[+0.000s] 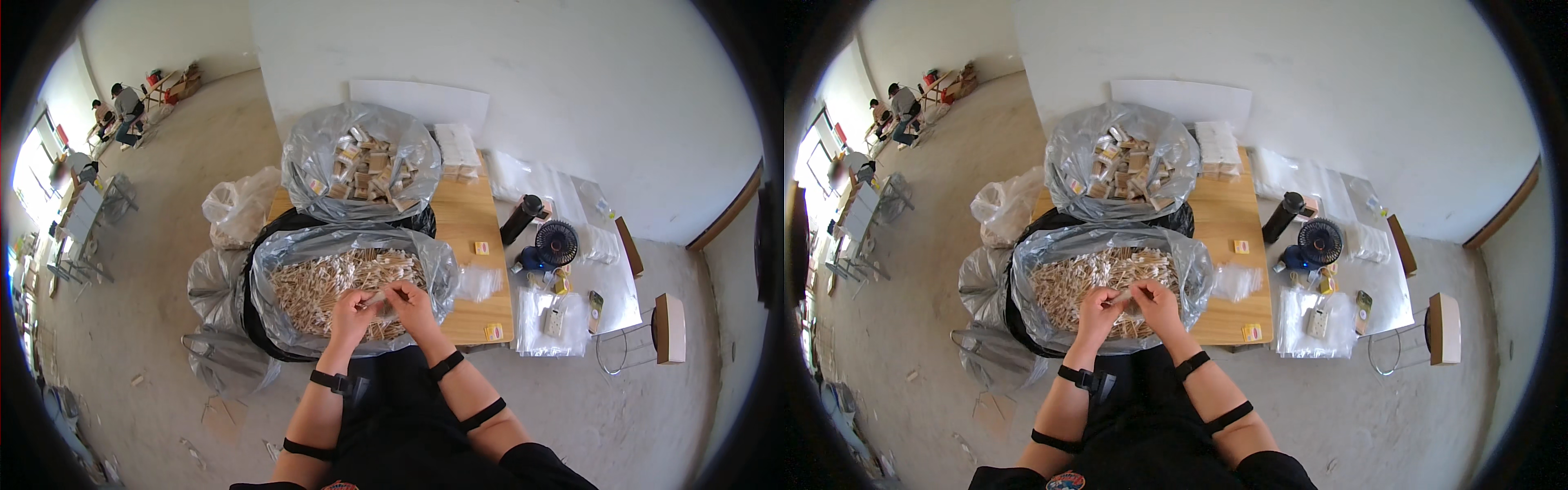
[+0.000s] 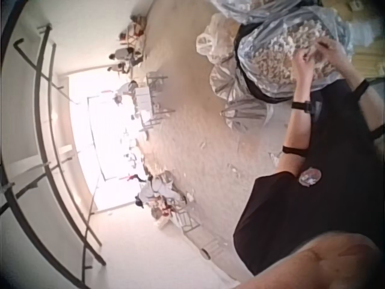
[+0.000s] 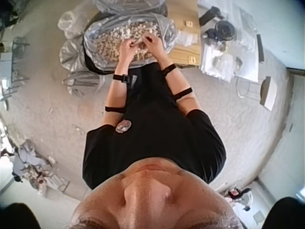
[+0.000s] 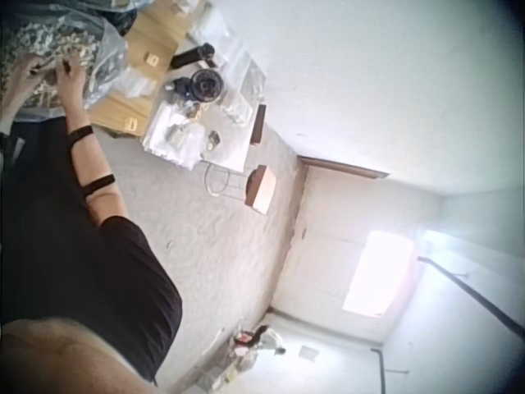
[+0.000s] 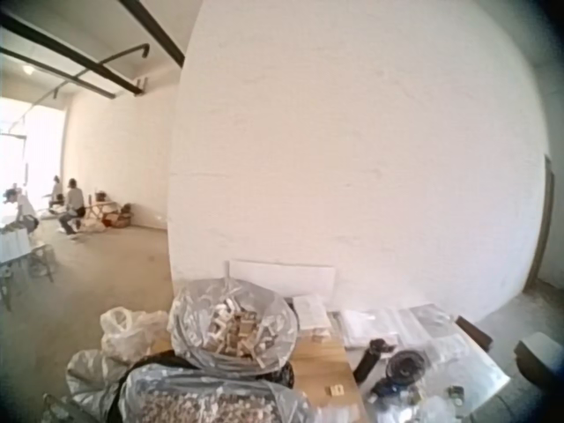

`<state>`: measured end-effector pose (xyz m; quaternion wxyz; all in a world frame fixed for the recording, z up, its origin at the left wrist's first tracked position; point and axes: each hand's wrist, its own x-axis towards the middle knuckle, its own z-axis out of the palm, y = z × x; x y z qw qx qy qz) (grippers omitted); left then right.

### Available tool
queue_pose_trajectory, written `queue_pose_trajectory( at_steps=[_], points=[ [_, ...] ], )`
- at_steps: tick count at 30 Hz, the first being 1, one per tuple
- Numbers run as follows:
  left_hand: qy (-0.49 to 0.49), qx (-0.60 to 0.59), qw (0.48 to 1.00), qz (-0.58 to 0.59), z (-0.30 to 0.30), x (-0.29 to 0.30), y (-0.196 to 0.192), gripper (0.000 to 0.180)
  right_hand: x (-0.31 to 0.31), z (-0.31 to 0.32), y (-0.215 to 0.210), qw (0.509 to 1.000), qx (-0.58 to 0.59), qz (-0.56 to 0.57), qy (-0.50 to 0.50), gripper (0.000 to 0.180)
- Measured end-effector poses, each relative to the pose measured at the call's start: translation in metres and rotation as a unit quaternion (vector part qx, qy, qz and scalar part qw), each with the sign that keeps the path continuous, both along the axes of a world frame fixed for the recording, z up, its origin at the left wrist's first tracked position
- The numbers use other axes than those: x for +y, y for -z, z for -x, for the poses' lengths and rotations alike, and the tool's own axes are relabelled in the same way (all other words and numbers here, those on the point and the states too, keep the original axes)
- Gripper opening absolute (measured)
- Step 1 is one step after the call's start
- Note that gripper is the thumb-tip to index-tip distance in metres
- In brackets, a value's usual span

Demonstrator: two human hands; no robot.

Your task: The recorder is packing cotton swabs into small plastic bags.

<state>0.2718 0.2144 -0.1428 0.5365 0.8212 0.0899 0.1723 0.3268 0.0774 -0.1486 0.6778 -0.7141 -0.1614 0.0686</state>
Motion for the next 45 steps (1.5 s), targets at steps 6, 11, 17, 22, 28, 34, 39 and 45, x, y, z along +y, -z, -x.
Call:
queue_pose_trajectory(
  at_steps=[6,11,17,22,28,34,39,45],
  points=[
    [-0.052,-0.019,0.994,0.092,-0.003,0.000,0.012,0.012,0.009,-0.003,0.003,0.999,-0.001,0.027,0.017,0.009],
    [-0.114,-0.061,0.990,0.048,-0.009,0.008,0.017,0.015,0.017,-0.009,0.009,0.998,-0.027,-0.006,0.050,0.013],
    [-0.177,-0.084,0.981,-0.003,-0.007,0.007,0.015,0.016,0.008,0.007,0.017,0.935,0.321,-0.149,-0.011,0.037],
    [-0.176,-0.095,0.979,0.048,-0.001,0.007,0.033,0.015,0.017,0.015,0.029,0.932,0.325,-0.157,0.039,0.040],
    [-0.071,0.043,0.982,0.168,-0.003,0.014,0.036,0.022,0.006,-0.007,0.052,0.974,-0.066,0.135,0.169,0.036],
    [-0.194,0.027,0.981,-0.003,-0.007,0.048,0.058,0.026,0.001,-0.024,0.039,0.960,-0.053,0.210,0.176,0.035],
    [-0.237,-0.016,0.965,-0.109,-0.004,0.058,0.046,0.023,-0.010,-0.041,0.043,0.929,-0.191,0.259,0.184,0.030],
    [-0.136,-0.050,0.988,-0.047,-0.003,0.033,-0.011,0.018,0.001,-0.023,0.047,0.994,0.014,0.080,0.079,0.042]
  ],
)
